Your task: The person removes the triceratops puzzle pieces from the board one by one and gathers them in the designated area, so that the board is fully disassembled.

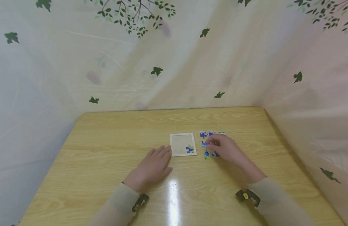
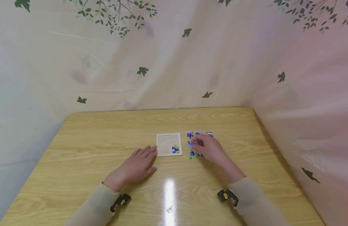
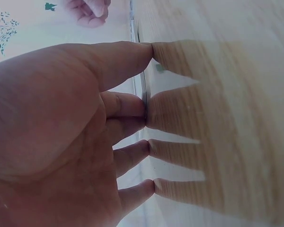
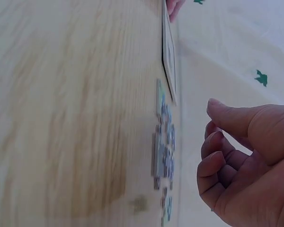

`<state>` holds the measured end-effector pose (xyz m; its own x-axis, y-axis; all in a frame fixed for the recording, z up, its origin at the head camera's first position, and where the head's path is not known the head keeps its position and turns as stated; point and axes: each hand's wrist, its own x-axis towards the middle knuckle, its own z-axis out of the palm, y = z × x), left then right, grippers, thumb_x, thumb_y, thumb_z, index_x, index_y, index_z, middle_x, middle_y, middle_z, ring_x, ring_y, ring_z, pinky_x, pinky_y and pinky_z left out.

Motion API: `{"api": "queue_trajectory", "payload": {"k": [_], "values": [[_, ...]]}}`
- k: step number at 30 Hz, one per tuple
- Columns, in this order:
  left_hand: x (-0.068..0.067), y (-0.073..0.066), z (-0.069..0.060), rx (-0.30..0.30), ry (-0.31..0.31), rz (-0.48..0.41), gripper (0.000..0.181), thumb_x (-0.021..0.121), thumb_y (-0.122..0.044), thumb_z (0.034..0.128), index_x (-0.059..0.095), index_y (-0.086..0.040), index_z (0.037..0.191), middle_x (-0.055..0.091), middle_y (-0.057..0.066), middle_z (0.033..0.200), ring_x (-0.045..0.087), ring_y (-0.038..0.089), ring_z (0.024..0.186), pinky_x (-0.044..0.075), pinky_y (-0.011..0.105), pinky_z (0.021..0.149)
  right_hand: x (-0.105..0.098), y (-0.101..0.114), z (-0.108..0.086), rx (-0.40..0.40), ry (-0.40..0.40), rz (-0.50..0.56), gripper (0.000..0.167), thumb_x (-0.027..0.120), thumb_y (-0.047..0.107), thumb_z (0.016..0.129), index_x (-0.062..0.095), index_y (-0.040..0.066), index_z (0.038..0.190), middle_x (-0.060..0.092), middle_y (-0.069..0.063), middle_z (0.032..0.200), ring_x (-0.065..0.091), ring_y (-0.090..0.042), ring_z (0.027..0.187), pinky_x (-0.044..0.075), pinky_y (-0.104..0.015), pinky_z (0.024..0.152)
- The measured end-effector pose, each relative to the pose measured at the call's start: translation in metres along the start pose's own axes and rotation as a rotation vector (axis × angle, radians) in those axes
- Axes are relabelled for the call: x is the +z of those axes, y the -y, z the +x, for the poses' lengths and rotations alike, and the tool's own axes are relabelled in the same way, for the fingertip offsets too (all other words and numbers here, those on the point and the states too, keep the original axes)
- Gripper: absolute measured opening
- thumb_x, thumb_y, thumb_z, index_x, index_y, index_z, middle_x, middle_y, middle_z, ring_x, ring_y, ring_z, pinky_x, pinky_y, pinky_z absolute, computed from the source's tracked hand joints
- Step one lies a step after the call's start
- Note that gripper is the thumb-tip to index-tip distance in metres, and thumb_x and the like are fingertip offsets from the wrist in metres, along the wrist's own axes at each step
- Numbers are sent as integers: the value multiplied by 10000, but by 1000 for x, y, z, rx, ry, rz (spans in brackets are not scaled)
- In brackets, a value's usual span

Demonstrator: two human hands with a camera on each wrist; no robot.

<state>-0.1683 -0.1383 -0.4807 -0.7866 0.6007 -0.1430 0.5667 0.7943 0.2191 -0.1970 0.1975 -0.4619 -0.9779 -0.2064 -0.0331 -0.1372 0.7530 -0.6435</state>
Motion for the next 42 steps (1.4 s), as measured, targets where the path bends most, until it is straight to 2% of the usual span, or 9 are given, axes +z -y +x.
{"api": "queue_trajectory", "payload": {"k": [7,16,20,27,34,42], "values": [[1,1,1,1,4,0,694,527,-448,1164,386,-42,1708,278,110,1810,245,353,1667,182,576,1357,10,10,15,-46,24,34,108,752,160,1073,788,109,1162,670,-1,960,625,-191,892,557,-348,742],[-1,2,0,-2,8,10,701,526,-462,1162,380,-55,1714,267,104,1814,241,343,1669,176,561,1359,21,21,29,-97,55,18,132,763,129,1056,797,82,1174,664,5,946,625,-193,889,552,-364,778],[-2,1,0,-4,7,-2,700,542,-448,1156,388,-46,1708,279,112,1810,252,353,1665,182,571,1358,27,25,33,-96,88,14,161,771,132,1050,797,70,1197,669,7,957,610,-189,896,547,-369,789],[0,1,0,4,1,8,695,541,-446,1157,397,-41,1703,296,116,1804,258,357,1663,198,579,1354,36,29,38,-49,124,14,185,807,147,1023,798,99,1202,666,2,954,592,-185,881,532,-359,774],[1,1,1,24,-26,24,685,568,-435,1150,436,-19,1678,344,132,1783,302,376,1644,240,599,1339,40,29,40,-52,144,-5,217,826,136,1007,797,90,1217,655,1,948,580,-182,870,523,-354,760],[-1,1,1,27,-20,9,687,582,-418,1146,431,-9,1677,338,139,1784,301,377,1644,237,597,1340,42,30,42,-66,147,-48,263,874,141,962,810,92,1213,663,18,950,583,-172,872,524,-348,780]]}}
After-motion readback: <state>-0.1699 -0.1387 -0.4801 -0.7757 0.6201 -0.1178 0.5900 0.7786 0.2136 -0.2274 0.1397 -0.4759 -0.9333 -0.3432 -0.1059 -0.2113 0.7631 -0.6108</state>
